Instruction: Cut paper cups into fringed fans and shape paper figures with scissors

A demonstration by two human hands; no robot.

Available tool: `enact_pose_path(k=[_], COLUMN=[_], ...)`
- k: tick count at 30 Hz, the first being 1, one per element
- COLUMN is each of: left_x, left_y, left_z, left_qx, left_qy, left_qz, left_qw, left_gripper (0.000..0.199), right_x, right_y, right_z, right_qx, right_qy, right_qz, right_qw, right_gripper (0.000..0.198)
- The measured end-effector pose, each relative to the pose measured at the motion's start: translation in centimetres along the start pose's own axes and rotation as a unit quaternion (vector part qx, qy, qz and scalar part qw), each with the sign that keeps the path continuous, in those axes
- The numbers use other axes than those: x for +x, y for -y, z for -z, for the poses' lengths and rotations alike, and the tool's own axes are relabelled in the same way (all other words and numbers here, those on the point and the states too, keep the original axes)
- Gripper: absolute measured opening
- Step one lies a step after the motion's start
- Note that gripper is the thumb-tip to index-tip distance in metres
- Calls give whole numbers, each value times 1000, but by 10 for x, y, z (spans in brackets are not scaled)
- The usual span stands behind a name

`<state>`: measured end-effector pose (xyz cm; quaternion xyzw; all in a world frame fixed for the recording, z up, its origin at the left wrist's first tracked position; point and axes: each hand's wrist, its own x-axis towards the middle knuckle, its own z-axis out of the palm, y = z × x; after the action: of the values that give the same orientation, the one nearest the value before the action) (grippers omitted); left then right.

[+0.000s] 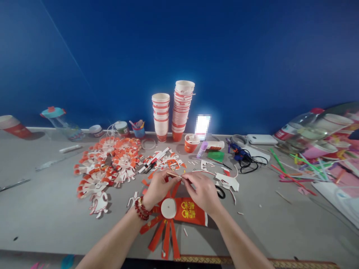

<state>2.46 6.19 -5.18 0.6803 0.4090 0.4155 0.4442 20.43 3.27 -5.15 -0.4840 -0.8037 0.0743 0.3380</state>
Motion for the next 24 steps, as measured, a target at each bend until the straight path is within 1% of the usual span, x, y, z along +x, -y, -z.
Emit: enact_pose_path(k=[2, 4, 8, 12, 18, 24], left_x=[0, 0, 1, 1, -2, -3], left_y=[0, 1, 4, 6, 2, 2], left_z=[-1, -1, -1, 0, -3, -5], left_qx=[-19, -41, -71, -89, -140, -95], left_qy=[3, 8, 18, 29, 30, 17], left_qz=[48, 83, 116, 117, 114, 88], left_qw=[999, 996, 990, 989, 983, 991], left_gripper=[14, 17, 21, 24, 24, 25], right_x=[-1, 0, 1, 1, 2, 1], right_y=[0, 0, 0, 1, 4, 5], right_z=[-1, -2, -2, -2, 5, 6], right_qx=[-12, -18, -19, -10, 34, 52], right_qy=[-7, -6, -6, -16, -1, 6], right_qz=[12, 18, 21, 18, -1, -20], right_qw=[1000, 1000, 1000, 1000, 999, 998], right_gripper=[14, 14, 15, 14, 14, 15])
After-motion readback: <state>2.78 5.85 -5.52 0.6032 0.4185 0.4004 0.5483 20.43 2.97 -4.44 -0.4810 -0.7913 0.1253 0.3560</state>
